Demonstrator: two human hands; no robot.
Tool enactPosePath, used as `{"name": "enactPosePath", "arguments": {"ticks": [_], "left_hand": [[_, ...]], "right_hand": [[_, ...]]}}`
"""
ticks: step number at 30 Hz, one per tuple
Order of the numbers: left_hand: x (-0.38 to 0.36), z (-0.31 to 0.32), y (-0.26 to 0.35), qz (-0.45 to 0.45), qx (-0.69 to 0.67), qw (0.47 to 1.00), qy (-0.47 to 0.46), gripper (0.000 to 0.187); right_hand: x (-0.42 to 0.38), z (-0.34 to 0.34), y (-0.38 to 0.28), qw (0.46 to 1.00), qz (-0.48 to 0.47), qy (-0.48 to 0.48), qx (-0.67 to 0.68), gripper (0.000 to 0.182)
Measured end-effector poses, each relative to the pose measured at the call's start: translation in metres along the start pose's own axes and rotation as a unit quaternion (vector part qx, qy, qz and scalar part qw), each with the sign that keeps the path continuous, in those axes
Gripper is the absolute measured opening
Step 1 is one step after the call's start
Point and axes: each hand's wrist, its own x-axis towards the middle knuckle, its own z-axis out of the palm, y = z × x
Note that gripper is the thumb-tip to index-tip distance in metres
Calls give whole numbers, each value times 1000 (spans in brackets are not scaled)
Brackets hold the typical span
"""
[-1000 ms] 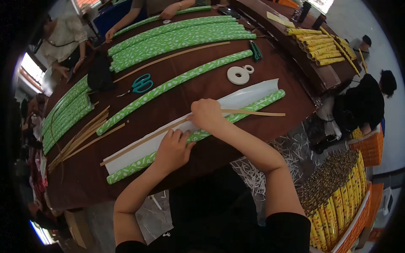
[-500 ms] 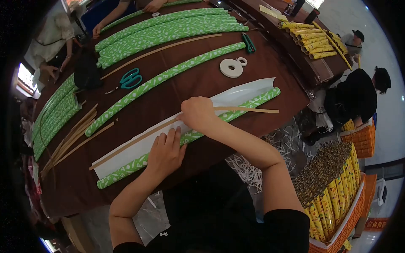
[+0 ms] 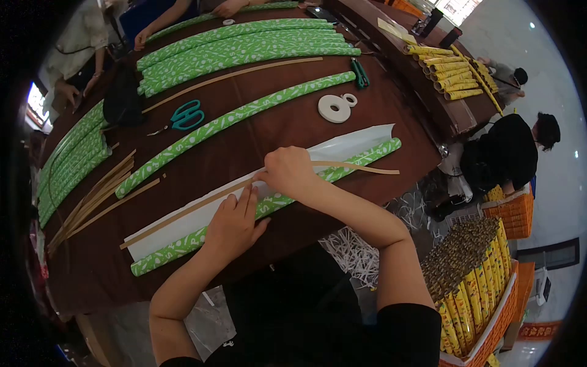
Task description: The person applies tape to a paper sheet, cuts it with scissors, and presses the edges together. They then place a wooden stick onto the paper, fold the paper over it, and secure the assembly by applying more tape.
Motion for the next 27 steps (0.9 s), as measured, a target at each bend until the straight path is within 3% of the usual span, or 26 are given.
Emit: {"name": "enactPosePath", "arguments": {"ticks": [3,6,8,10,12,14,22,27], "left_hand": [[1,-2,1,-12,2,999,-32,60],[0,-1,0,-22,10,999,-47,60],[0,0,0,-15,14,999,-42,60],[-1,-1,0,-19,10,999,-42,59],[0,-1,0,-20,6,999,-40,59],[-1,0,-1,-17,-13,999,-42,61],[0,1,0,-19,11,998,-54,60],[0,-1,0,-25,-20,997,-72,61]], "right_hand": [[-3,-2,8,1000,3,0,-2,45],[-2,-9,28,997,-53,-47,9,40],[-6,-30,58,992,-79,-67,77,30],[-6,-58,87,968,-26,-174,178,25],[-14,-70,123,959,-23,-171,223,18],[-21,-83,152,934,72,-205,283,15],[-48,-68,245,925,180,-102,318,9],[-47,-42,259,951,168,-33,257,17]]}}
